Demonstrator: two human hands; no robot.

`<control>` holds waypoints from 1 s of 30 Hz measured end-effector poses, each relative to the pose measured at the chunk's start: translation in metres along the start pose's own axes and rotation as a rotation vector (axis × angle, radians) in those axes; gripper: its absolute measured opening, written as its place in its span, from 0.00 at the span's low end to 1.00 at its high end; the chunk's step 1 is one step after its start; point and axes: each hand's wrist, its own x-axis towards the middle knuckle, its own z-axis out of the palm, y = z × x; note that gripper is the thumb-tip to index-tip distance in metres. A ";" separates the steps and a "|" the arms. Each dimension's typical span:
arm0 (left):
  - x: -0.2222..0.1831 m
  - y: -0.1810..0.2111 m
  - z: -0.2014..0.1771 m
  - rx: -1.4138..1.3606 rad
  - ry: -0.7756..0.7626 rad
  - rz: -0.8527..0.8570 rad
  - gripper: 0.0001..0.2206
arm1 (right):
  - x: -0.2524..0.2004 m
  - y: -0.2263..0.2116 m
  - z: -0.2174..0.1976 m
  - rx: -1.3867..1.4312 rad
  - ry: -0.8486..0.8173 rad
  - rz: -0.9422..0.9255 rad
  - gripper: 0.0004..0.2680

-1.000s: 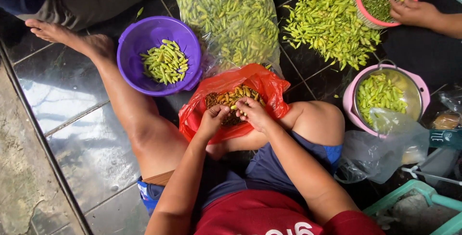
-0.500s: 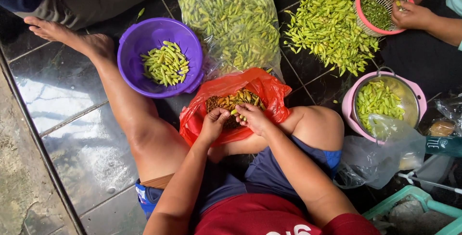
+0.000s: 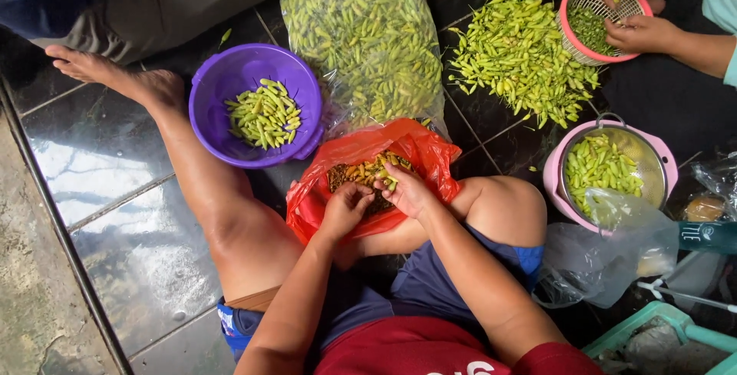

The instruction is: Removing stems from small green produce by hand and sorting them into a bowl while sitting on the floor.

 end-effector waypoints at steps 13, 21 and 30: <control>0.007 -0.016 0.007 0.972 0.253 0.341 0.08 | 0.004 0.016 -0.010 -0.040 -0.001 -0.003 0.04; 0.013 -0.027 0.012 0.937 0.304 0.281 0.11 | 0.002 0.014 -0.005 -0.078 0.000 -0.025 0.05; 0.012 -0.011 0.008 0.867 0.308 0.256 0.12 | 0.006 0.018 -0.004 -0.162 -0.012 -0.043 0.06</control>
